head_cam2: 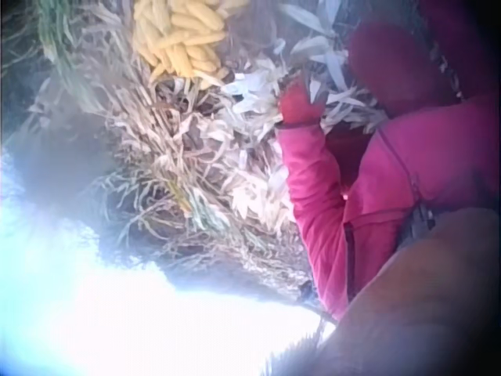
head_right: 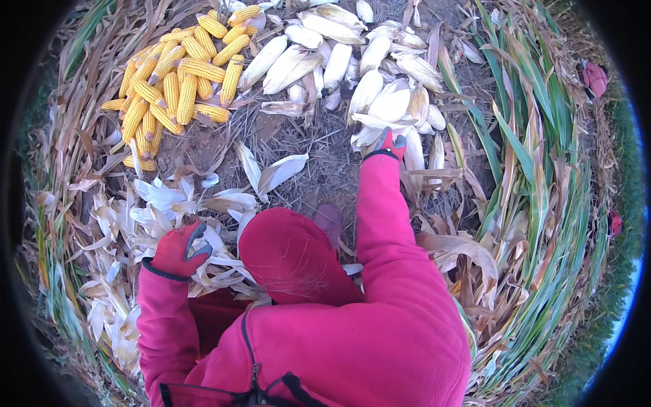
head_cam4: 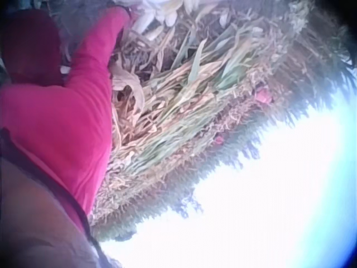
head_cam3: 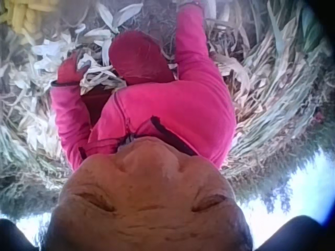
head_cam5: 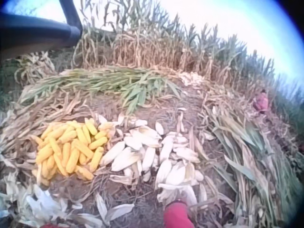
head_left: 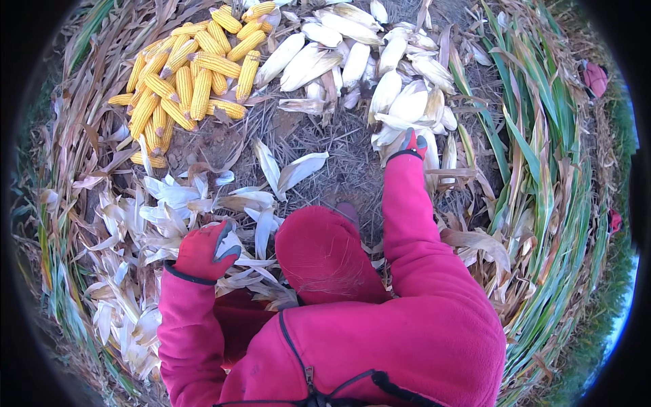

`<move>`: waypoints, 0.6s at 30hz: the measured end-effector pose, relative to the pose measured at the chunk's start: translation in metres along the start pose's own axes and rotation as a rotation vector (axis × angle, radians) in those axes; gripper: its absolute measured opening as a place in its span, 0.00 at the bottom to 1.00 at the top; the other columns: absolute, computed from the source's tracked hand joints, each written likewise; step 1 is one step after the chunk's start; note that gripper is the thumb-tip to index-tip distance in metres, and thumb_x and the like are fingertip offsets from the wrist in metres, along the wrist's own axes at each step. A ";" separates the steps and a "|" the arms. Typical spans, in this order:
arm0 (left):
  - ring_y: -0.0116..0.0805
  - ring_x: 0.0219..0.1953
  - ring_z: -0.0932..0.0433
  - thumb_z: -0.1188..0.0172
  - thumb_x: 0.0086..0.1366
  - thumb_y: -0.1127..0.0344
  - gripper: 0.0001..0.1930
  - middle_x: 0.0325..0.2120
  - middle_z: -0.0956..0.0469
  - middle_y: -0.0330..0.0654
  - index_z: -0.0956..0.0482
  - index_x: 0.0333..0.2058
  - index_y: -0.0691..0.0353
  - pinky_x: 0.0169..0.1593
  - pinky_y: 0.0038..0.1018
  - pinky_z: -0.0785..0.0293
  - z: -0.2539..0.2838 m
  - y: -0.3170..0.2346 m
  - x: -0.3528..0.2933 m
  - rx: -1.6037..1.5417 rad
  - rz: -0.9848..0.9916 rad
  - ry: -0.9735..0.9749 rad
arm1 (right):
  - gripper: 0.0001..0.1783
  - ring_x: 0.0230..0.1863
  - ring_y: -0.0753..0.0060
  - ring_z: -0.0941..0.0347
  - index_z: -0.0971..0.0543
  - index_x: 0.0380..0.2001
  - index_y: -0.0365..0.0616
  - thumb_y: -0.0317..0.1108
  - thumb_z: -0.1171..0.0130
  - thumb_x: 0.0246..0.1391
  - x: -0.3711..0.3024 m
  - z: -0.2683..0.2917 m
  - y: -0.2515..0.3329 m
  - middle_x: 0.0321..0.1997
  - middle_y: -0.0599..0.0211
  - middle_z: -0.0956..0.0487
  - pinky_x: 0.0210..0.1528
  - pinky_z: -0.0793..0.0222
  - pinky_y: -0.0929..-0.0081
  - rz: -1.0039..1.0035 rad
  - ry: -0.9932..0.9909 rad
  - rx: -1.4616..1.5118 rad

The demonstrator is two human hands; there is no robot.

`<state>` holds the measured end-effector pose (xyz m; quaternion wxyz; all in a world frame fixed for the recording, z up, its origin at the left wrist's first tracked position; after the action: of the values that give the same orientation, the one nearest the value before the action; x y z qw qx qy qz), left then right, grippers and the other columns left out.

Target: The person shucks corn cobs by hand, removing the husks and placing the cleaned cobs into a growing pile. The husks are discarded to the side on the ground.

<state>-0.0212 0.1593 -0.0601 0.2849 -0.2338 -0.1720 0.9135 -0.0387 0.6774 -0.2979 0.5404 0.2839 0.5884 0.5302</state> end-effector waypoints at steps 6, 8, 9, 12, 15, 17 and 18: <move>0.46 0.43 0.26 0.37 0.45 0.55 0.32 0.41 0.25 0.48 0.32 0.50 0.63 0.48 0.37 0.33 -0.003 0.000 0.006 0.084 0.022 -0.015 | 0.30 0.48 0.63 0.29 0.36 0.52 0.38 0.44 0.43 0.50 0.011 -0.068 0.054 0.46 0.55 0.27 0.45 0.31 0.68 0.095 -0.005 -0.159; 0.45 0.42 0.25 0.37 0.46 0.56 0.31 0.40 0.24 0.48 0.32 0.49 0.63 0.47 0.36 0.33 -0.005 -0.004 0.004 0.114 0.010 -0.027 | 0.30 0.48 0.63 0.30 0.36 0.52 0.38 0.43 0.43 0.50 0.016 -0.075 0.062 0.46 0.55 0.27 0.45 0.31 0.69 0.106 0.018 -0.188; 0.45 0.42 0.25 0.37 0.45 0.56 0.31 0.40 0.24 0.48 0.31 0.49 0.63 0.47 0.36 0.33 -0.005 -0.007 0.003 0.103 -0.012 -0.035 | 0.30 0.48 0.63 0.30 0.36 0.52 0.38 0.43 0.43 0.50 0.018 -0.072 0.065 0.46 0.55 0.27 0.45 0.31 0.69 0.110 0.026 -0.198; 0.46 0.43 0.26 0.37 0.45 0.53 0.33 0.41 0.25 0.48 0.32 0.50 0.62 0.48 0.38 0.33 -0.005 -0.010 -0.003 0.103 -0.003 -0.039 | 0.30 0.48 0.64 0.30 0.36 0.52 0.38 0.41 0.42 0.50 0.024 -0.057 0.059 0.46 0.55 0.27 0.45 0.31 0.70 0.102 0.080 -0.205; 0.46 0.43 0.27 0.38 0.45 0.50 0.35 0.41 0.25 0.48 0.32 0.51 0.61 0.48 0.39 0.33 -0.005 -0.008 -0.009 0.121 0.012 -0.045 | 0.30 0.48 0.64 0.30 0.37 0.53 0.38 0.40 0.42 0.49 0.027 -0.029 0.044 0.46 0.55 0.27 0.45 0.31 0.70 0.074 0.148 -0.203; 0.46 0.43 0.27 0.38 0.45 0.49 0.35 0.41 0.25 0.49 0.32 0.51 0.61 0.48 0.39 0.33 -0.006 -0.007 -0.013 0.124 -0.006 -0.063 | 0.30 0.48 0.65 0.30 0.37 0.53 0.38 0.40 0.41 0.49 0.023 -0.008 0.026 0.46 0.55 0.27 0.45 0.32 0.71 0.046 0.208 -0.228; 0.46 0.43 0.27 0.38 0.45 0.49 0.35 0.41 0.25 0.49 0.32 0.51 0.61 0.48 0.39 0.33 -0.007 -0.006 -0.014 0.129 -0.004 -0.071 | 0.30 0.48 0.65 0.30 0.37 0.53 0.38 0.39 0.41 0.49 0.018 0.002 0.013 0.46 0.55 0.27 0.45 0.32 0.71 0.024 0.250 -0.252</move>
<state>-0.0048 0.1563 -0.0588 0.2948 -0.1818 -0.1230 0.9300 -0.0451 0.6983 -0.2915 0.4878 0.1528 0.5764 0.6375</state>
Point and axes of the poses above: each hand's wrist, its own x-axis towards the middle knuckle, its own z-axis out of the back of the hand, y = z × x, the point moved 7 cm from there along x, towards the middle knuckle
